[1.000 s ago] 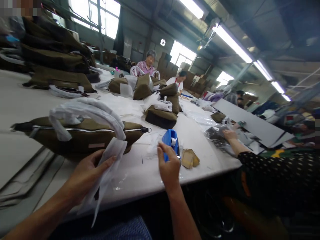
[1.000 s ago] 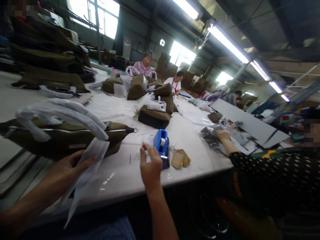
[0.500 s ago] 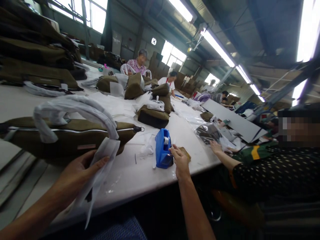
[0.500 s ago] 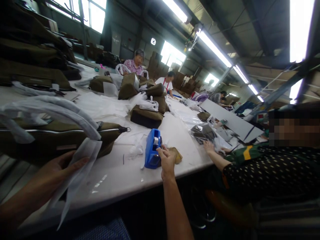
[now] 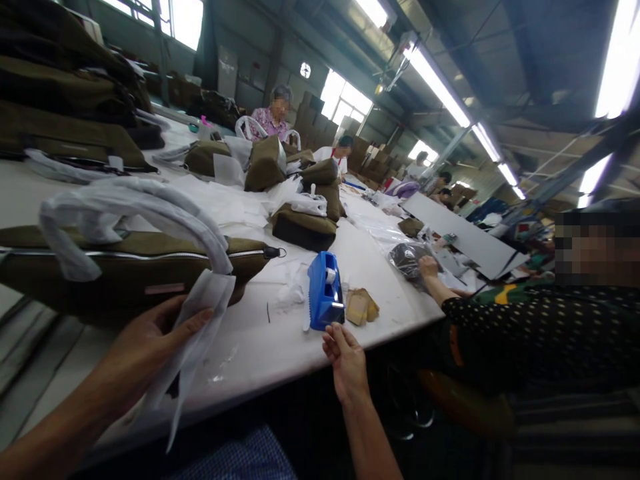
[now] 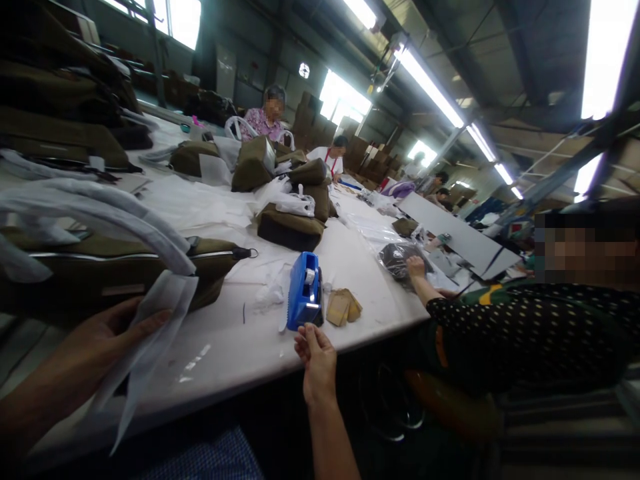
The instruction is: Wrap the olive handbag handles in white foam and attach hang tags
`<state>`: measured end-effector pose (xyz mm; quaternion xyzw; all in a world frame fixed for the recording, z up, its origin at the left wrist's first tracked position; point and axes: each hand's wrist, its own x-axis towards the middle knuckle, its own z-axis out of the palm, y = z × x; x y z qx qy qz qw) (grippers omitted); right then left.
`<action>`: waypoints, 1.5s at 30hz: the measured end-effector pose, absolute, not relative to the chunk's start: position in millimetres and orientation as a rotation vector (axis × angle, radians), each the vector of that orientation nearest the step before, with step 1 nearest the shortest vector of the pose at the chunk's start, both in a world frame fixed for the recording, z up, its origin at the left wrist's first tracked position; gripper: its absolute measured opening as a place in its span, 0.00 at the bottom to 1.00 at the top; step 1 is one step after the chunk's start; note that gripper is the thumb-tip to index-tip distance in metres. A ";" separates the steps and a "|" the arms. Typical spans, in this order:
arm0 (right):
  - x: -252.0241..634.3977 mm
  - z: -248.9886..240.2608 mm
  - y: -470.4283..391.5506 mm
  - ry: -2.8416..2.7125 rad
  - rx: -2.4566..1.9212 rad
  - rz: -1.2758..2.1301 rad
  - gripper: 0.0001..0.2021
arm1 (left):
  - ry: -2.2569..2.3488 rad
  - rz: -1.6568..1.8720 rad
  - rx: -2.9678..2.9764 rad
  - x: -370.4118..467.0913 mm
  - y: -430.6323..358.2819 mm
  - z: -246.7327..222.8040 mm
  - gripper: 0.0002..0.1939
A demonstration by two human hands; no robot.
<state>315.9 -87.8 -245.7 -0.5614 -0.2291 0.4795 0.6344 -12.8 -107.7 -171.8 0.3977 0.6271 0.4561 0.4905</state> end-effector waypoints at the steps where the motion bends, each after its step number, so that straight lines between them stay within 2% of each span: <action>1: 317.0 -251.0 -85.5 -0.526 -1.304 1.077 0.29 | 1.528 1.097 0.971 -13.1 -107.3 -171.4 0.35; 6: 319.7 -254.5 -87.3 -0.610 -1.366 0.988 0.30 | 1.538 1.075 0.950 -16.1 -102.1 -172.2 0.39; 9: 307.1 -240.1 -101.7 -0.878 -1.368 0.966 0.24 | 1.522 1.096 0.968 -17.2 -99.8 -176.4 0.41; 16: 224.0 -176.7 -103.2 -1.515 -0.985 1.113 0.11 | 1.512 1.194 1.072 -12.3 -104.7 -176.4 0.34; 20: 170.3 -155.7 -78.4 -1.609 -0.869 1.133 0.11 | 1.466 1.264 1.098 -12.1 -106.9 -180.2 0.32; 23: 147.1 -156.0 -56.2 -1.698 -0.969 1.014 0.12 | 1.463 1.261 1.117 -14.1 -107.0 -186.4 0.32; 30: 146.4 -150.8 -42.0 -1.996 -1.261 0.626 0.09 | 1.459 1.239 1.120 -16.8 -108.0 -188.7 0.32; 33: 152.2 -150.6 -41.1 -2.015 -1.380 0.534 0.15 | 1.436 1.227 1.080 -17.1 -111.4 -184.3 0.32; 34: 154.2 -154.2 -38.8 -1.986 -1.397 0.628 0.19 | 1.422 1.227 1.068 -17.2 -112.7 -183.2 0.32; 38: 161.0 -184.8 -24.9 -1.755 -1.217 1.453 0.35 | 1.306 1.218 1.022 -17.5 -117.4 -182.1 0.31; 39: 162.3 -192.8 -22.9 -1.709 -1.171 1.570 0.37 | 1.270 1.206 0.993 -17.7 -118.3 -182.2 0.30; 42: 165.6 -204.4 -27.3 -1.615 -1.149 1.564 0.38 | 1.232 1.165 0.910 -19.1 -120.2 -181.7 0.31; 45: 164.7 -192.1 -46.3 -1.534 -1.085 1.383 0.31 | 1.288 1.169 0.958 -18.7 -120.4 -179.3 0.30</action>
